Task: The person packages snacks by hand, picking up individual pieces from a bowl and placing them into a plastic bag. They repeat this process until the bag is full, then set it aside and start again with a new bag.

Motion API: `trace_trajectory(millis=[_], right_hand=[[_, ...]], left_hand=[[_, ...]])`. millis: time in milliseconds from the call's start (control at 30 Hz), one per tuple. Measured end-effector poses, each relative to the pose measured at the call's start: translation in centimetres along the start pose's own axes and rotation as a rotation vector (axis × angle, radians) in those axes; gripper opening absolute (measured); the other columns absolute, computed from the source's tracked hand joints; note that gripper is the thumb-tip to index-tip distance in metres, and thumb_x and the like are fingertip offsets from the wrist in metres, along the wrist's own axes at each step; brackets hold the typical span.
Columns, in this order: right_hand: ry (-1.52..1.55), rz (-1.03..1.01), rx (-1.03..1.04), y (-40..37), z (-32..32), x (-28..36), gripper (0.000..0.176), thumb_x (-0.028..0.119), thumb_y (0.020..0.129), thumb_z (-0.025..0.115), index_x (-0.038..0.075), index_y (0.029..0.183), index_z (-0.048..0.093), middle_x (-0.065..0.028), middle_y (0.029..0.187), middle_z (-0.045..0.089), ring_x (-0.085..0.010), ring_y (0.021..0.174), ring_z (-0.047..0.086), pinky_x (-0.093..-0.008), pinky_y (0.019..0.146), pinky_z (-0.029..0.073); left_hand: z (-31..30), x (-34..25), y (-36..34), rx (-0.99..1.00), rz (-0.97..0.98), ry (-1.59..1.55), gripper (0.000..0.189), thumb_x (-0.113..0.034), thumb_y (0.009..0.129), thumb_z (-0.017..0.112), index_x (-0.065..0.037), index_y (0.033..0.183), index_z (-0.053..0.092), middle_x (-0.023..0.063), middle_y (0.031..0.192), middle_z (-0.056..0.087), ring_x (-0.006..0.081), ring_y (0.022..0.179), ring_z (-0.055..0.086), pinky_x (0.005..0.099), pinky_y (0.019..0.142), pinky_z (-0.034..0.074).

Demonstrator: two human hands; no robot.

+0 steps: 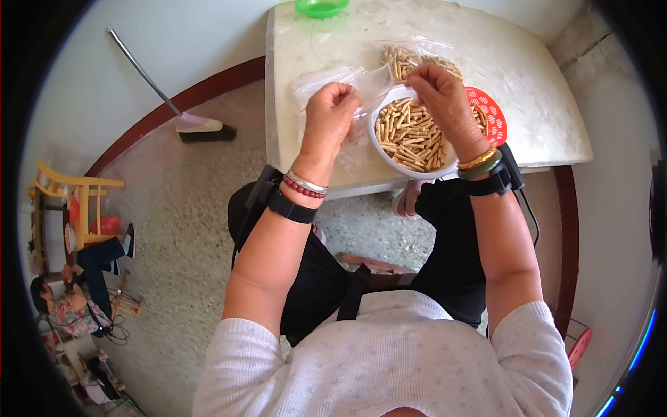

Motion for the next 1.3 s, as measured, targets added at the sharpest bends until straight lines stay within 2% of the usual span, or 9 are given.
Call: trace_trajectory(millis=[33,100,233,467,733,900,933,1033,1300], right_hand=[[-0.004,0.001,0.009,-0.3,-0.9,-0.7,0.011,0.011,0.089,0.060,0.002,0.094,0.065,-0.0032,0.077,0.066,-0.0119,0.070,0.061,-0.0244,0.063,0.048],[-0.679,-0.077,0.268,-1.3,-0.1,-2.0,0.011,0.013,0.084,0.062,0.004,0.086,0.067,-0.0101,0.074,0.067,-0.0212,0.069,0.064,-0.0307,0.064,0.050],[-0.768,-0.092,0.445,-3.1,1.4,-4.6,0.011,0.013,0.078,0.061,0.009,0.084,0.069,-0.0117,0.076,0.067,-0.0299,0.077,0.065,-0.0397,0.070,0.050],[-0.997,-0.083,0.461,-4.8,3.3,-5.9,0.012,0.013,0.080,0.058,0.010,0.088,0.067,-0.0127,0.091,0.065,-0.0299,0.089,0.064,-0.0408,0.076,0.050],[-1.062,-0.150,0.432,-4.5,3.0,-5.7,0.014,0.008,0.083,0.055,0.010,0.089,0.067,-0.0120,0.094,0.062,-0.0307,0.093,0.063,-0.0394,0.077,0.051],[-0.543,-0.186,0.012,-2.4,-1.6,-1.5,0.007,0.008,0.085,0.058,0.007,0.087,0.065,-0.0083,0.083,0.065,-0.0244,0.081,0.064,-0.0324,0.069,0.050],[0.134,0.085,-0.033,-2.5,-3.1,-1.5,0.005,0.009,0.088,0.059,0.006,0.091,0.062,-0.0009,0.079,0.061,-0.0128,0.071,0.057,-0.0249,0.064,0.046],[0.673,0.109,0.100,-3.2,-2.6,1.2,0.010,0.005,0.092,0.054,0.004,0.102,0.057,-0.0006,0.085,0.061,-0.0063,0.067,0.048,-0.0194,0.063,0.041],[0.651,-0.012,0.256,-3.7,1.0,3.4,0.012,0.000,0.090,0.056,0.005,0.101,0.058,-0.0030,0.097,0.064,-0.0051,0.074,0.049,-0.0203,0.067,0.043]], left_hand=[[0.3,0.1,-0.3,-0.007,-0.002,-0.006,0.011,-0.014,0.089,0.062,-0.004,0.088,0.062,-0.0049,0.067,0.054,0.0008,0.050,0.043,0.0147,0.044,0.033],[1.3,-0.1,-0.8,0.066,0.000,-0.025,0.010,-0.014,0.089,0.061,-0.004,0.091,0.061,-0.0049,0.066,0.054,0.0001,0.049,0.043,0.0146,0.042,0.032],[1.7,-0.9,-1.6,0.097,-0.035,0.012,0.010,-0.013,0.089,0.061,-0.004,0.093,0.058,-0.0042,0.067,0.054,0.0005,0.050,0.043,0.0149,0.042,0.032],[2.7,0.4,-1.8,0.188,0.141,0.327,0.024,-0.011,0.089,0.061,0.002,0.109,0.055,-0.0008,0.071,0.058,0.0035,0.057,0.048,0.0192,0.050,0.040],[2.4,-2.1,-2.5,0.102,0.258,0.231,0.024,-0.010,0.088,0.063,0.002,0.108,0.056,0.0023,0.073,0.061,0.0049,0.062,0.054,0.0202,0.057,0.044],[1.8,-3.5,-2.6,0.044,0.360,0.148,0.019,-0.011,0.092,0.059,-0.002,0.109,0.059,-0.0030,0.075,0.057,0.0008,0.060,0.047,0.0160,0.050,0.036],[1.8,-3.2,-2.4,0.065,0.317,0.117,0.018,-0.014,0.094,0.058,-0.003,0.107,0.060,-0.0029,0.075,0.057,0.0009,0.059,0.046,0.0157,0.050,0.036],[2.2,-2.8,-2.1,0.144,0.240,0.061,0.021,-0.023,0.097,0.055,-0.004,0.102,0.062,-0.0024,0.076,0.058,0.0010,0.058,0.045,0.0153,0.051,0.035],[3.8,-3.4,-3.4,0.262,0.229,0.111,0.040,-0.037,0.101,0.045,-0.003,0.092,0.065,0.0003,0.070,0.060,0.0030,0.055,0.043,0.0171,0.050,0.035]])
Point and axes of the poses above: each hand's wrist, its own y-axis towards the middle knuckle, its own z-axis out of the palm, x = y × z, the point moved 8 cm from there along y, towards the middle knuckle
